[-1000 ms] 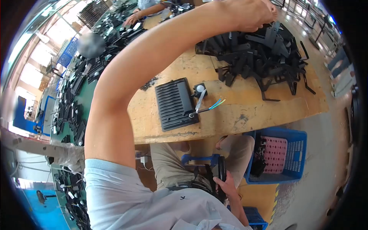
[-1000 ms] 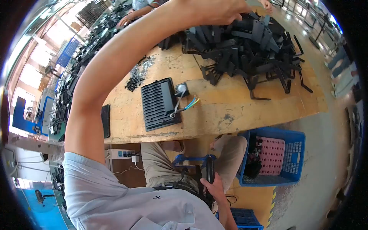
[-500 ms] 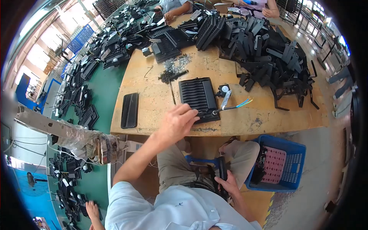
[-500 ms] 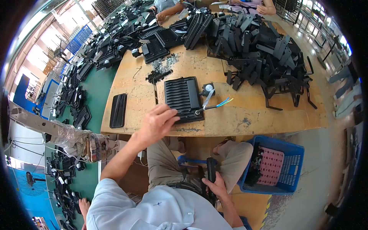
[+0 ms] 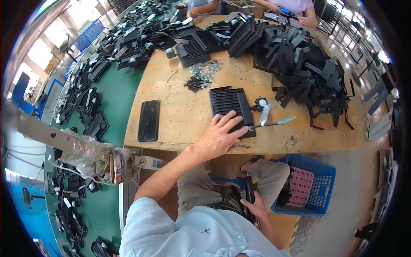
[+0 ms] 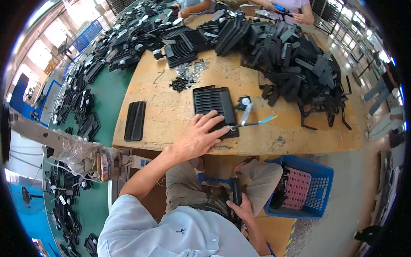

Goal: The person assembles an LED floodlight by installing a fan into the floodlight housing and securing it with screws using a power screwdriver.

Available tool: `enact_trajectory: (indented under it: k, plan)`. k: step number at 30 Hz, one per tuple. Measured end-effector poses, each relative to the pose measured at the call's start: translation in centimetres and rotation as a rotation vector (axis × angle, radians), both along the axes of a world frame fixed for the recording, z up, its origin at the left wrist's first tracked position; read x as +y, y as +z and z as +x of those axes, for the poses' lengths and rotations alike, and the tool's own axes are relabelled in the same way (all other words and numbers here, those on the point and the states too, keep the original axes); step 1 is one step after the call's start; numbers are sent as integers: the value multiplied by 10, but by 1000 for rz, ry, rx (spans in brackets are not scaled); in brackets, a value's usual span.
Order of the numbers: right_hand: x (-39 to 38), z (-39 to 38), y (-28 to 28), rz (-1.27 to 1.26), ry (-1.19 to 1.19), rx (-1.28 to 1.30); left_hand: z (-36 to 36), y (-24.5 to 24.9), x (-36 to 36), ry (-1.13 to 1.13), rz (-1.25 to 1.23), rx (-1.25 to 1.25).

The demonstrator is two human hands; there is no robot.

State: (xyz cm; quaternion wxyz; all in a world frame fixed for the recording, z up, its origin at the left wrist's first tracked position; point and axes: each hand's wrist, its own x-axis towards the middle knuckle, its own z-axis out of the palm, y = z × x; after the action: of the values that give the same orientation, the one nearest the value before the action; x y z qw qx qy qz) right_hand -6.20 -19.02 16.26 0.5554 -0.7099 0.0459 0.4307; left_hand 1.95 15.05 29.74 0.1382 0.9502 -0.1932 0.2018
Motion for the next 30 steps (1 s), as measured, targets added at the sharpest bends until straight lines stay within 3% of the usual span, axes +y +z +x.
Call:
enact_trajectory:
  k: [8, 11, 15, 17, 20, 24, 30]
  plan:
    - [-5, 4, 17, 22, 99, -15, -10, 5, -5, -49, -99, -55]
    - [-11, 8, 32, 103, 76, 83, -14, 18, 16, 8, -246, -235]
    - [-12, 9, 57, 201, 3, 211, 5, 11, 79, 366, -383, -228]
    - [-14, 11, 52, 209, -2, 211, 18, 12, 107, 491, -558, -65]
    - [-14, 12, 45, 196, -3, 202, 40, -8, 140, 520, -509, -46]
    - [-14, 9, 40, 216, -5, 172, 53, -6, 145, 440, -192, -119]
    - [-13, 6, 44, 176, 63, 108, 74, -18, 160, 285, -131, -42]
